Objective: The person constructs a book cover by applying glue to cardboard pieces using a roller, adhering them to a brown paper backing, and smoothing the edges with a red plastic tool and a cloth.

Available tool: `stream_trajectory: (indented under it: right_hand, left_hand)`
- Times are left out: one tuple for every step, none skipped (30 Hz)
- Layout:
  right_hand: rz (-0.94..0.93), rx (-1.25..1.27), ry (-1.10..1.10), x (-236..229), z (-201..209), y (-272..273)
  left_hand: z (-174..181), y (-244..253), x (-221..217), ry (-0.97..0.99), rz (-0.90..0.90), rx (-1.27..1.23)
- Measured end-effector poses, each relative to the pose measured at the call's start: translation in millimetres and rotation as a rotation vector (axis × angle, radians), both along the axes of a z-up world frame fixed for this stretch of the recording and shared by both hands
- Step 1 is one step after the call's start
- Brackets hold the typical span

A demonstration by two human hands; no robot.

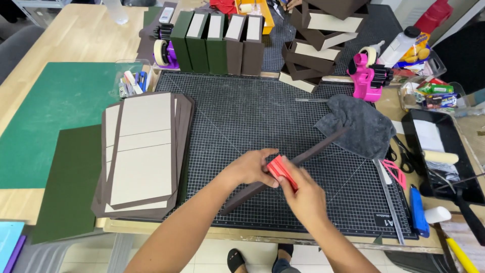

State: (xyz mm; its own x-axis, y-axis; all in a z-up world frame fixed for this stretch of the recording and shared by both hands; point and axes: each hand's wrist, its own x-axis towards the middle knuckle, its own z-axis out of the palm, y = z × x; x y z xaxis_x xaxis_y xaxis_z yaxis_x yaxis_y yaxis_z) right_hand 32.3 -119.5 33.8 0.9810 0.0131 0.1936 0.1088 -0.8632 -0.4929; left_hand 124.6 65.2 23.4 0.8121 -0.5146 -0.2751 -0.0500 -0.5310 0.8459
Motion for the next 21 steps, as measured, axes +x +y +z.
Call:
stream_trajectory:
  right_hand:
    - [0.001,0.000,0.000,2,0,-3]
    - [-0.037,-0.004,-0.016,4,-1,-6]
    - [-0.076,-0.008,-0.031,6,-1,-10]
    - [-0.071,-0.004,-0.044,7,-7,-10]
    - [-0.029,0.022,-0.039,7,-14,-10]
    - [0.017,0.045,-0.017,-1,-22,-10]
    - [0.026,0.046,-0.014,-2,-20,-6]
    - [0.037,0.049,0.002,-2,-17,-4]
    - [0.048,0.052,0.018,-1,-14,-2]
    - [0.055,0.052,0.011,1,-10,-1]
    - [0.018,0.045,0.074,4,-6,-1]
    - [-0.028,0.040,0.145,3,-4,-1]
    - [-0.029,0.043,0.146,3,-3,0]
    - [-0.028,0.041,0.154,3,-2,1]
    - [-0.028,0.040,0.161,3,-2,2]
    - [-0.022,0.039,0.160,0,1,10]
    - [-0.009,0.025,0.196,-3,4,17]
    - [0.012,0.010,0.234,-5,7,25]
    - [0.026,0.007,0.235,-17,-2,38]
    - [0.144,0.030,0.192,-27,-10,49]
    - [0.262,0.053,0.147,-37,-18,59]
  left_hand:
    - [3,1,-4,0.000,0.001,0.000]
    - [6,2,-7,0.003,0.023,-0.014]
    - [10,3,-9,0.006,0.045,-0.029]
    - [14,3,-9,-0.007,0.049,-0.026]
    - [18,3,-9,0.033,0.044,0.009]
    - [18,3,-17,0.089,0.042,0.040]
    - [31,17,-25,0.093,0.051,0.041]
    - [45,28,-31,0.148,-0.025,-0.005]
    - [59,39,-36,0.203,-0.101,-0.052]
    - [49,63,-47,0.195,-0.094,-0.052]
    - [39,85,-58,0.194,-0.156,-0.206]
    - [29,108,-70,0.200,-0.227,-0.356]
    - [13,115,-89,0.202,-0.227,-0.354]
    - [-2,122,-107,0.153,-0.133,-0.321]
    - [-19,130,-125,0.104,-0.040,-0.287]
    - [-34,115,-131,0.102,-0.034,-0.288]
    - [-50,101,-138,-0.056,0.093,-0.288]
    - [-66,86,-146,-0.213,0.229,-0.286]
    - [-76,79,-149,-0.214,0.243,-0.286]
    - [-85,72,-147,-0.280,0.321,-0.338]
    - [-94,65,-145,-0.347,0.398,-0.391]
